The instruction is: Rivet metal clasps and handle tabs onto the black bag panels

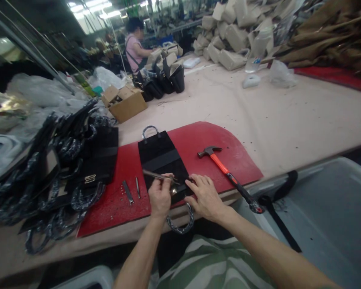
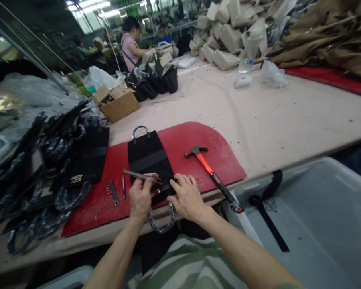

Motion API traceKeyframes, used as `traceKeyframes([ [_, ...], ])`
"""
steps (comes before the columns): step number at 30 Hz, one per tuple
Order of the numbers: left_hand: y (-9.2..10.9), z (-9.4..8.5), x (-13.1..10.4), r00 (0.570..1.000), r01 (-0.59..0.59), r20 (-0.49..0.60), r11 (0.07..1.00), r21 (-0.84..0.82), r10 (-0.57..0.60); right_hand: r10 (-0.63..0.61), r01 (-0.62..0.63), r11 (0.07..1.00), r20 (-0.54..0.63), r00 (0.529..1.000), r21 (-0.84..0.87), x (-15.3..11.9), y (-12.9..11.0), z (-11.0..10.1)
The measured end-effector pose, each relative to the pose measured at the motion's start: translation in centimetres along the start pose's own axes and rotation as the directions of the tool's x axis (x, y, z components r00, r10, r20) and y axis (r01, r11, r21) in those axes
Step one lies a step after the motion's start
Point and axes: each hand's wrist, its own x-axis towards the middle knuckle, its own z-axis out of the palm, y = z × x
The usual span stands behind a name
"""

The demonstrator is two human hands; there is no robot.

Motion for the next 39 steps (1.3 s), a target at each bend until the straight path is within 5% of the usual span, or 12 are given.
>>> traceKeyframes([
  [3, 0.7, -4.1, 1.8, 0.973, 0.154, -0.15, 0.977, -0.148, -0.176, -0.001, 0.001, 1.0, -0.001, 1.0, -0.023, 0.2, -0.1, 0.0],
  [6, 1.3, -10.2, 2.9, 0.958, 0.235, -0.212, 0.952, 0.198, -0.192, -0.019, 0.019, 0.998, -0.001, 1.0, -0.059, 0.6, 0.2, 0.2],
  [10, 0.9, -17.0, 2.9, 0.951, 0.306, -0.234, 0.509, 0.805, -0.202, -0.097, 0.096, 0.993, -0.014, 0.995, -0.063, 1.4, 0.7, 0.4],
  [14, -0.1, -19.1, 2.2, 0.899, 0.331, -0.263, 0.153, 0.931, -0.35, -0.195, 0.195, 0.979, 0.017, 0.981, -0.065, 2.3, 1.1, 0.2],
  [17, -0.1, -18.5, 1.5, 0.868, 0.348, -0.296, 0.064, 0.935, -0.4, -0.249, 0.255, 0.963, 0.079, 0.965, -0.082, 2.9, 1.2, 0.1],
  [19, 0.2, -17.4, 0.9, 0.911, 0.296, -0.265, 0.054, 0.954, -0.315, -0.265, 0.274, 0.957, 0.095, 0.959, -0.091, 3.0, 1.4, 0.1],
  [23, 0.5, -13.4, -1.3, 0.998, -0.064, 0.07, 0.295, 0.953, -0.009, -0.263, 0.265, 0.964, 0.056, 0.963, -0.029, 2.7, 2.5, 0.2],
  [25, 0.3, -10.5, -2.4, 0.96, -0.279, 0.255, 0.479, 0.832, 0.116, -0.27, 0.27, 0.963, 0.018, 0.963, 0.016, 2.6, 3.3, 0.3],
  [27, 0.2, -7.7, -3.2, 0.914, -0.4, 0.365, 0.552, 0.732, 0.178, -0.279, 0.279, 0.96, -0.011, 0.96, 0.032, 2.4, 3.8, 0.4],
  [31, 0.7, -3.9, -3.4, 0.865, -0.485, 0.485, 0.455, 0.746, 0.128, -0.295, 0.296, 0.955, -0.03, 0.955, 0.031, 2.2, 4.3, 0.5],
  [36, 1.6, -3.3, -3.2, 0.791, -0.602, 0.602, 0.311, 0.735, 0.11, -0.315, 0.316, 0.948, -0.029, 0.949, 0.032, 2.0, 4.5, 0.7],
  [39, 1.0, -4.5, -3.1, 0.726, -0.678, 0.67, 0.324, 0.66, 0.155, -0.334, 0.335, 0.941, -0.029, 0.942, 0.054, 2.0, 4.9, 0.6],
])
